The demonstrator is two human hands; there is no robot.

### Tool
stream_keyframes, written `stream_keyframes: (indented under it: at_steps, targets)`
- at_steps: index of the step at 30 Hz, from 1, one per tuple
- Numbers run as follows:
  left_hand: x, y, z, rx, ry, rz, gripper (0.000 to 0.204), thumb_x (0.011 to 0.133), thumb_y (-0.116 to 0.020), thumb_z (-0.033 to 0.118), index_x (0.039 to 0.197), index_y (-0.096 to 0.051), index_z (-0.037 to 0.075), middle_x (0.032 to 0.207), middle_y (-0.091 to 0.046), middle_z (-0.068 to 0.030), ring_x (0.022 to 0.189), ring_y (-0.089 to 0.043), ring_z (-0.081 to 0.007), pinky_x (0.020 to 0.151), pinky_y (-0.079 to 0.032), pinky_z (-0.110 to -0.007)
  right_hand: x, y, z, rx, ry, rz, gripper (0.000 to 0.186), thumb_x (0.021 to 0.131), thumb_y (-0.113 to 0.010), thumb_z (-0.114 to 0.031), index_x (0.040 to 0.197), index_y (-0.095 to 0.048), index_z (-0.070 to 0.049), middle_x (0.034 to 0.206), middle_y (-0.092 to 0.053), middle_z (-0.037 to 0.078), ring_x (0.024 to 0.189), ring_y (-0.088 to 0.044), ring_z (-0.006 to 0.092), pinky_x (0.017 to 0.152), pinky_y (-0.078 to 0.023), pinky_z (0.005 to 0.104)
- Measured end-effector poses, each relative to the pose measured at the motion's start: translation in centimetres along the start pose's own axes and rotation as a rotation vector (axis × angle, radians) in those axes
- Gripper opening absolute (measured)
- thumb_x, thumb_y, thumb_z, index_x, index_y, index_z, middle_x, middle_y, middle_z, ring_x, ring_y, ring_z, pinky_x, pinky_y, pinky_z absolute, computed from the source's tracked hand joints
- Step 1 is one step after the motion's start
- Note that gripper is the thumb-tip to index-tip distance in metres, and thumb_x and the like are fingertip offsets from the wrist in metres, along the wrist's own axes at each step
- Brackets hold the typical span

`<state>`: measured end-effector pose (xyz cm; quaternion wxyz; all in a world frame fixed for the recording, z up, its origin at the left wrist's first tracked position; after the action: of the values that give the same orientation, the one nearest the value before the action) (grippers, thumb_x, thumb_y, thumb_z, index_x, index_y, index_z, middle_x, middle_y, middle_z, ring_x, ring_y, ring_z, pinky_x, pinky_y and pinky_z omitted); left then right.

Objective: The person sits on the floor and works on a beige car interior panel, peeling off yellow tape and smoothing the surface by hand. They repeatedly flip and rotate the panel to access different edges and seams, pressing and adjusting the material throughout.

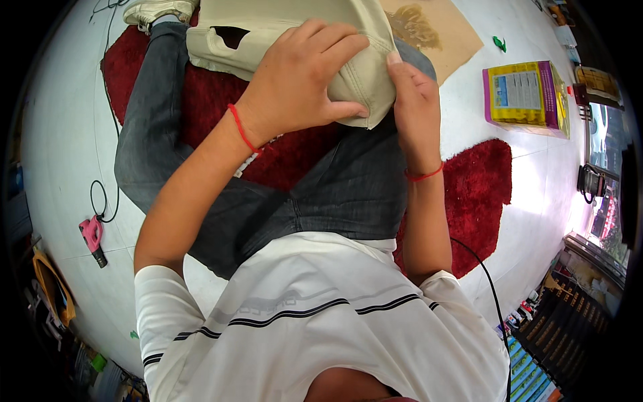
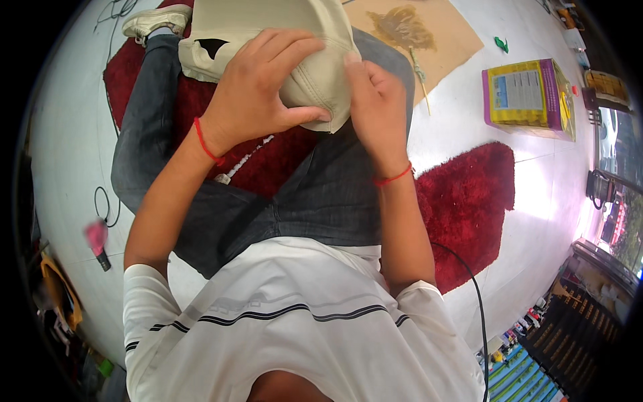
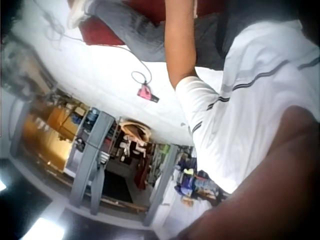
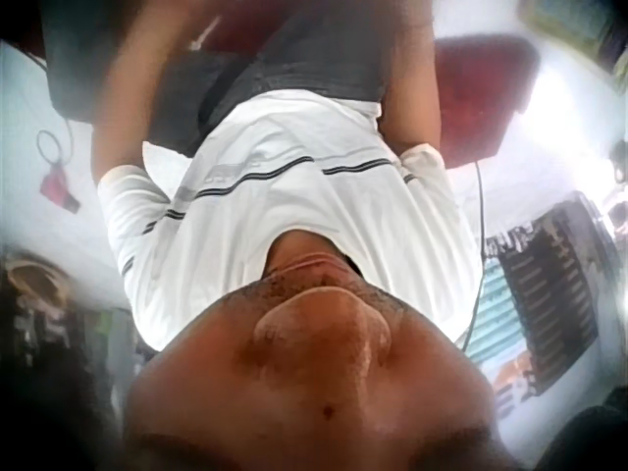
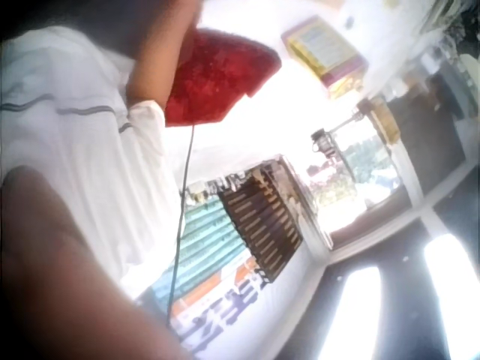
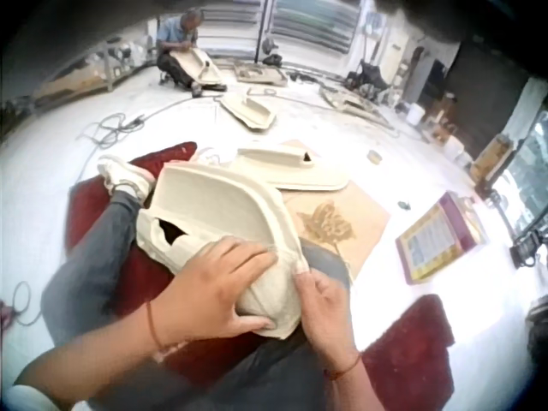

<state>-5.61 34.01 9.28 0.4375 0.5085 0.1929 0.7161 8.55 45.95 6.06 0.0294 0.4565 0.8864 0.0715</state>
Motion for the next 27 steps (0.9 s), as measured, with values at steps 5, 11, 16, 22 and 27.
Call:
stream_keyframes:
  at_steps: [5,11,16,22,27]
  targets:
    - [-0.5,-0.1,0.0,0.048,-0.071,-0.083,0.092,0.063,-0.092,0.028,0.144,-0.056,0.008,0.149,-0.052,-0.0121,0.134,-0.051,-0.0374,0.115,-0.042,-0.049,0.7,-0.4,0.9,0.027,0.044,0.017,0.044,0.104,-0.064,-0.031,0.079,-0.060,0.005,0.066,-0.056,-0.002,0.068,-0.046,0.0056,0.058,-0.042,0.0323]
    - [-0.9,0.5,1.0,0.050,-0.041,-0.079,0.108,0.056,-0.091,0.024,0.153,-0.047,0.009,0.155,-0.045,-0.0130,0.140,-0.045,-0.0386,0.119,-0.036,-0.053,0.7,0.1,0.5,-0.149,0.036,-0.039,0.035,0.102,-0.061,-0.023,0.086,-0.066,0.007,0.068,-0.063,0.003,0.068,-0.050,0.0065,0.062,-0.047,0.0303]
    - [-2.9,-1.2,1.4,0.109,0.044,0.051,0.114,0.051,-0.091,0.022,0.155,-0.046,0.009,0.145,-0.049,-0.0135,0.133,-0.048,-0.0376,0.113,-0.038,-0.053,-0.1,0.5,-1.3,-0.160,0.001,-0.132,0.030,0.094,-0.063,-0.017,0.108,-0.068,0.009,0.073,-0.070,0.009,0.068,-0.061,0.0104,0.065,-0.051,0.0301]
    - [-3.5,-1.5,1.1,0.102,-0.034,0.111,0.114,0.048,-0.090,0.022,0.154,-0.048,0.009,0.137,-0.053,-0.0124,0.126,-0.052,-0.0366,0.108,-0.040,-0.050,3.1,0.6,-2.6,-0.417,0.126,-0.250,0.046,0.086,-0.069,-0.018,0.122,-0.064,0.010,0.079,-0.076,0.011,0.076,-0.071,0.0135,0.074,-0.057,0.0306]
    - [-2.3,-1.4,1.3,0.086,-0.019,0.159,0.114,0.051,-0.090,0.027,0.155,-0.047,0.008,0.138,-0.053,-0.0137,0.126,-0.051,-0.0379,0.108,-0.039,-0.051,2.9,0.4,-2.5,-0.205,0.181,-0.404,0.043,0.085,-0.067,-0.009,0.124,-0.063,0.009,0.103,-0.076,0.011,0.093,-0.071,0.0136,0.077,-0.057,0.0305]
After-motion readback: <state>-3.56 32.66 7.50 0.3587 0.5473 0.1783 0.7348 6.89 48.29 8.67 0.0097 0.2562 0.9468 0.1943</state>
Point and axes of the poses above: each hand's wrist, its own x-axis towards the middle knuckle, its own y-axis out of the back of the hand, z = x × y, the point moved 4 cm from there along x, towards the middle knuckle
